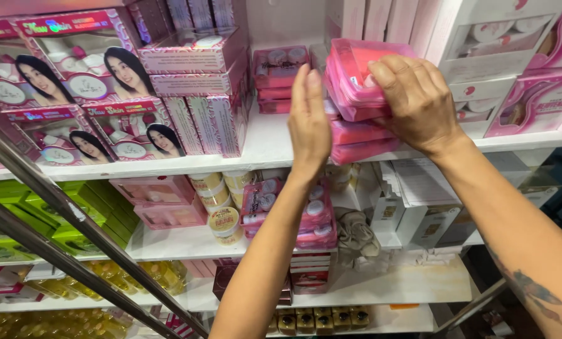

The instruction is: The person wipes a shelf with a cloth, then picks up and stacks pink cosmetic kits on the shelf. They continue to wipe the kits and the shelf surface, arranging the items neatly.

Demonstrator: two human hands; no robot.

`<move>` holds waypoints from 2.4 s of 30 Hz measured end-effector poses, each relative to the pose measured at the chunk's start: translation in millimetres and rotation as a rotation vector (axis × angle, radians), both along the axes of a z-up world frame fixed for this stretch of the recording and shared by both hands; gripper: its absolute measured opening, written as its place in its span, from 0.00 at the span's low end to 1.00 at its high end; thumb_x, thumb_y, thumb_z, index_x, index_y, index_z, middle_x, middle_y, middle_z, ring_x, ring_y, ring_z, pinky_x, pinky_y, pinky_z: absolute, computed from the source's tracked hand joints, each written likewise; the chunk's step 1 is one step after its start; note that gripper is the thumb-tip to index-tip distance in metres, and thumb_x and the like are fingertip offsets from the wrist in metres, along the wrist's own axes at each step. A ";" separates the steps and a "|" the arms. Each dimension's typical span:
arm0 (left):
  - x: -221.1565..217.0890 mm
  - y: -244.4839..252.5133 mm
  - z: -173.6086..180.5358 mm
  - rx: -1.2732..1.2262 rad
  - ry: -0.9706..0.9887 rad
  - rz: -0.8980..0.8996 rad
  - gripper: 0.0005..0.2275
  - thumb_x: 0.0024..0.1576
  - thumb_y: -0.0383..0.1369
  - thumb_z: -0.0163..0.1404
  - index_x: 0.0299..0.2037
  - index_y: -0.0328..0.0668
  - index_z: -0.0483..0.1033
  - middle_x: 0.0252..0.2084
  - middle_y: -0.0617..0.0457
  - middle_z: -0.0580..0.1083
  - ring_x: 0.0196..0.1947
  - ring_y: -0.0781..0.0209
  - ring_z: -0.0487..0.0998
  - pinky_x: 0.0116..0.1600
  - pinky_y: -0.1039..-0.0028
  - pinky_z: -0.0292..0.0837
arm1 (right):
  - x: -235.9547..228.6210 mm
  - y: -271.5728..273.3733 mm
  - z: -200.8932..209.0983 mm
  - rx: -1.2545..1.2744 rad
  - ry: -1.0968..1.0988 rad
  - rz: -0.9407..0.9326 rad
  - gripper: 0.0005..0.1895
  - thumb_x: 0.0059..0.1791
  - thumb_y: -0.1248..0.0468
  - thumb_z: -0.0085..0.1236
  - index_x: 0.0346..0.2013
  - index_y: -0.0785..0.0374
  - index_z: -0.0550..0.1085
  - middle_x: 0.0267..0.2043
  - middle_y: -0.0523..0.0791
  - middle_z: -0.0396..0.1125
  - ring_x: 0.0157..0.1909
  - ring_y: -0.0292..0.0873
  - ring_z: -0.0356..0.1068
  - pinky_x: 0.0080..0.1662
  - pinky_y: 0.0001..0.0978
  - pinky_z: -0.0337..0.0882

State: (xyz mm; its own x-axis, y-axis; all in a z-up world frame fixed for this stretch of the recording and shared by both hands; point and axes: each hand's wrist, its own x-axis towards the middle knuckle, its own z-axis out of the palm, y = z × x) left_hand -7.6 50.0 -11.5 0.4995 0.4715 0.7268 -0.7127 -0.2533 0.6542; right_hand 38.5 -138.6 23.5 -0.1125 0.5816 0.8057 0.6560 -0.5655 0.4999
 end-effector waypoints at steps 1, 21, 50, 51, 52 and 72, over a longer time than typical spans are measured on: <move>10.3 14.6 -7.5 0.001 -0.002 0.001 0.25 0.70 0.45 0.38 0.69 0.30 0.64 0.67 0.35 0.70 0.68 0.47 0.71 0.69 0.66 0.64 | -0.2 3.9 2.9 0.001 -0.002 0.001 0.48 0.37 0.58 0.78 0.66 0.63 0.63 0.59 0.53 0.68 0.59 0.56 0.70 0.62 0.49 0.70; 153.7 143.5 -60.9 1.203 0.344 0.712 0.08 0.51 0.26 0.53 0.39 0.43 0.80 0.45 0.48 0.76 0.49 0.47 0.77 0.43 0.60 0.79 | 94.6 193.8 49.2 -0.013 0.066 -0.087 0.41 0.35 0.64 0.70 0.62 0.62 0.67 0.51 0.49 0.67 0.53 0.52 0.69 0.54 0.46 0.69; 127.8 145.1 -29.8 1.028 0.089 0.664 0.21 0.56 0.35 0.52 0.61 0.43 0.71 0.67 0.46 0.63 0.65 0.44 0.64 0.65 0.50 0.62 | 177.1 208.6 67.0 -0.306 0.493 0.092 0.29 0.55 0.51 0.53 0.71 0.52 0.66 0.63 0.60 0.65 0.60 0.66 0.66 0.58 0.51 0.67; 137.5 147.8 -35.9 1.068 0.020 0.788 0.24 0.60 0.38 0.51 0.68 0.46 0.67 0.75 0.51 0.57 0.74 0.45 0.58 0.74 0.47 0.56 | 166.4 208.1 72.6 -0.273 0.559 0.065 0.28 0.54 0.54 0.52 0.70 0.50 0.68 0.61 0.59 0.67 0.57 0.65 0.67 0.54 0.50 0.68; 141.3 148.0 -35.7 1.069 0.019 0.790 0.24 0.60 0.38 0.51 0.68 0.46 0.67 0.75 0.51 0.57 0.74 0.45 0.58 0.74 0.47 0.56 | 162.4 207.6 76.0 -0.272 0.558 0.066 0.28 0.54 0.54 0.52 0.70 0.50 0.68 0.61 0.59 0.67 0.57 0.65 0.67 0.54 0.50 0.68; 145.3 147.9 -38.7 0.952 0.192 0.699 0.29 0.61 0.50 0.46 0.74 0.57 0.60 0.79 0.46 0.42 0.79 0.39 0.38 0.75 0.35 0.38 | 173.1 197.7 59.5 -0.238 0.656 0.132 0.33 0.57 0.57 0.44 0.76 0.62 0.54 0.74 0.63 0.47 0.74 0.66 0.45 0.68 0.57 0.45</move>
